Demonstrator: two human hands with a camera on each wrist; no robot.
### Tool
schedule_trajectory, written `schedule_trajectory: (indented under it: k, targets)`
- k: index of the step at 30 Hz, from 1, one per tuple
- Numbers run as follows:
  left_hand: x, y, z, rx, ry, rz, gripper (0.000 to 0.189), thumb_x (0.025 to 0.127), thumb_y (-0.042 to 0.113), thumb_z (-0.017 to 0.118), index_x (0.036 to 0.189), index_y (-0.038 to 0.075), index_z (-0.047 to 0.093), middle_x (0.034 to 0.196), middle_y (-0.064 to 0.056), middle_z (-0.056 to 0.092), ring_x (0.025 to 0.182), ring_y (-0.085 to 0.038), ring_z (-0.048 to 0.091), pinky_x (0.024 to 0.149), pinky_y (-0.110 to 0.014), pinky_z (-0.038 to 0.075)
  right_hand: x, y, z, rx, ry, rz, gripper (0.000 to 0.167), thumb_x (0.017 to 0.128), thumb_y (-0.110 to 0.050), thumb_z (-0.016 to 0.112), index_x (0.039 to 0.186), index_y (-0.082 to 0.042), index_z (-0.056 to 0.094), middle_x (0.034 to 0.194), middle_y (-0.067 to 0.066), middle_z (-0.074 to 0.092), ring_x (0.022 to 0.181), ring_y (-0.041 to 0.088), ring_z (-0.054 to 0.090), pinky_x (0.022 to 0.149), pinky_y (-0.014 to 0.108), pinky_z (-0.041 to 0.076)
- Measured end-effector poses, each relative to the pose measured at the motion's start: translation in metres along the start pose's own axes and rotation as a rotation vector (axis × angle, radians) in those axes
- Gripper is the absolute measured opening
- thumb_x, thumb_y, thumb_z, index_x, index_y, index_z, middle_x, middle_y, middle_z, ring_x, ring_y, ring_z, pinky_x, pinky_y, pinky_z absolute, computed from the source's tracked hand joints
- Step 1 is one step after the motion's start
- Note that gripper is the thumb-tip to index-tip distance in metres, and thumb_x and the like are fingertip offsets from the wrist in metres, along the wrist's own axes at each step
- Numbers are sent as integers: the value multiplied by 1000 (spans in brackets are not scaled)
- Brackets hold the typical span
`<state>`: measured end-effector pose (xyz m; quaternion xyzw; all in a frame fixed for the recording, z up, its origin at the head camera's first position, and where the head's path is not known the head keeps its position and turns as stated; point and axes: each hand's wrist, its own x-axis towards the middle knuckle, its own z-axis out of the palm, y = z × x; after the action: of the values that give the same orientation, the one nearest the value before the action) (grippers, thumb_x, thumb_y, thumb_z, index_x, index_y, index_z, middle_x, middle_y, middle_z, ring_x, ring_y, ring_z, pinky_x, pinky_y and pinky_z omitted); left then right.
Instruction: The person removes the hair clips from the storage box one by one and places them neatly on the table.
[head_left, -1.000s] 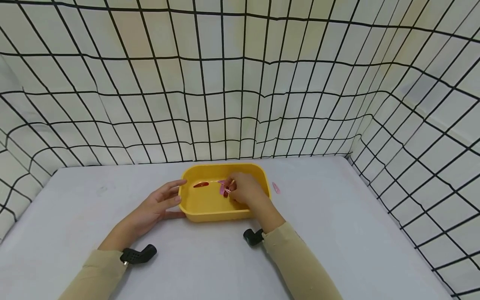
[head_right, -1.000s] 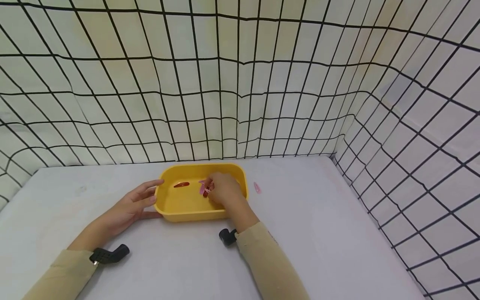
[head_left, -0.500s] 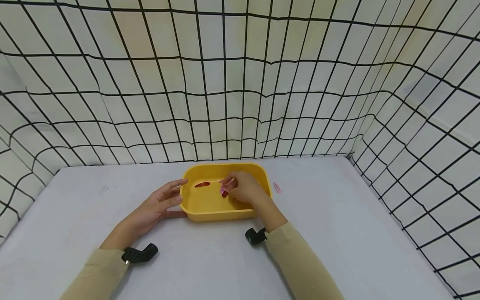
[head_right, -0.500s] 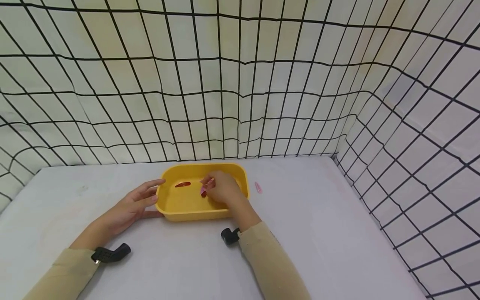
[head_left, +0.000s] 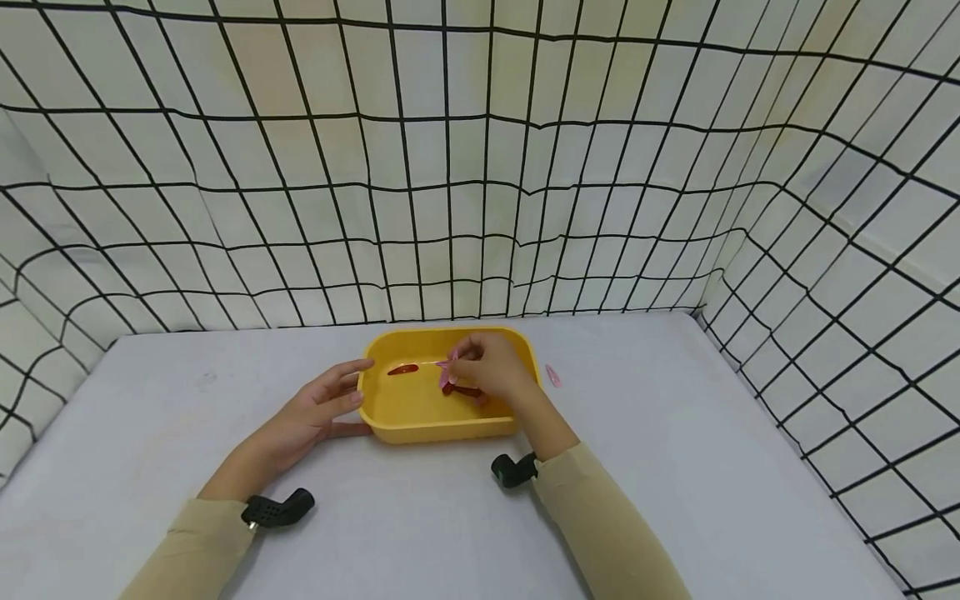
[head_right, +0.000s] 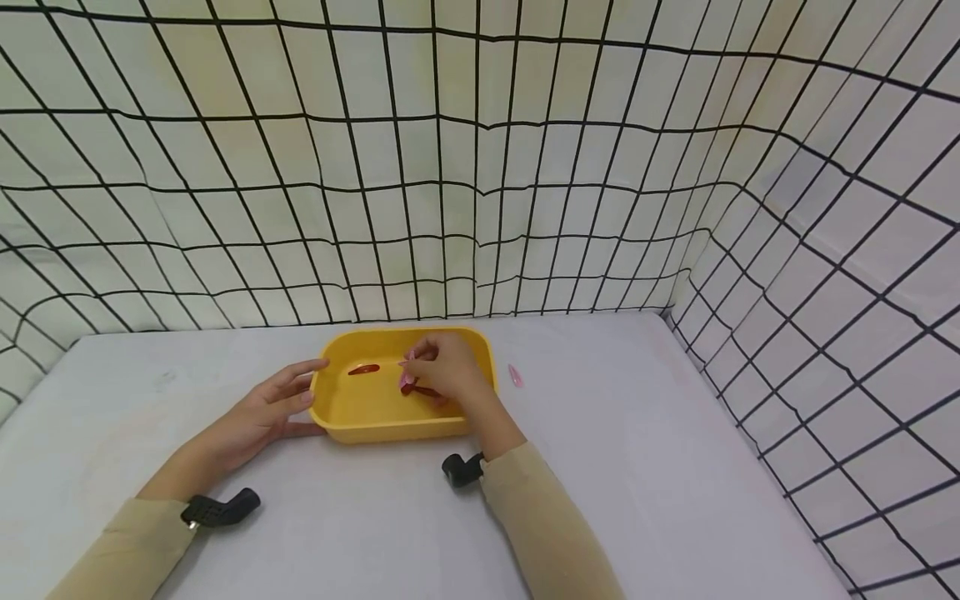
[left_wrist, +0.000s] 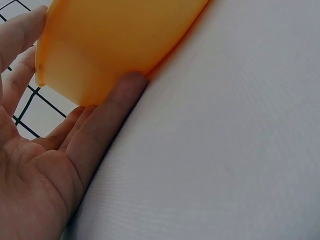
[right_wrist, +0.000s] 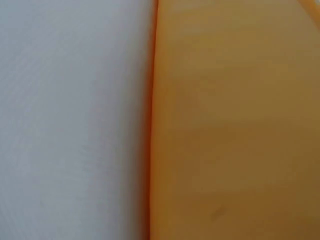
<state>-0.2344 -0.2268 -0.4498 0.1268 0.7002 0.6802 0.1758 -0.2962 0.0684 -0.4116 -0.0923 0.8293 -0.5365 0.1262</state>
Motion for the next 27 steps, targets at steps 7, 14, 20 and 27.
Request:
schedule_trajectory:
  k: [7,14,20,27]
  targets:
    - [0,0,0,-10,-10,6,54,106,15,48,156,11,27,159,-22,23,127,-24,53,94,-50,56,1,1,-2,4,33,-10,12,86,-16,76,94,-14,67,88,5,64,62,20,54,47,29,52]
    - [0,0,-1,-5,-9,13,54,106,15,48,156,11,27,159,-22,24,126,-24,54,94,-49,56,3,1,-3,41,31,-4,13,87,-21,78,98,-14,79,94,2,71,70,19,60,57,27,52]
    - [0,0,-1,-9,-9,16,55,106,16,49,156,10,27,159,-23,24,126,-23,55,94,-49,56,5,2,-1,55,26,-21,16,88,-24,78,101,-15,79,94,-2,74,85,21,68,71,34,58]
    - [-1,1,-1,-11,-11,18,54,106,14,48,155,10,27,158,-23,24,126,-24,55,94,-49,56,4,2,-2,90,20,11,16,88,-22,78,101,-13,77,94,1,73,80,31,66,57,34,58]
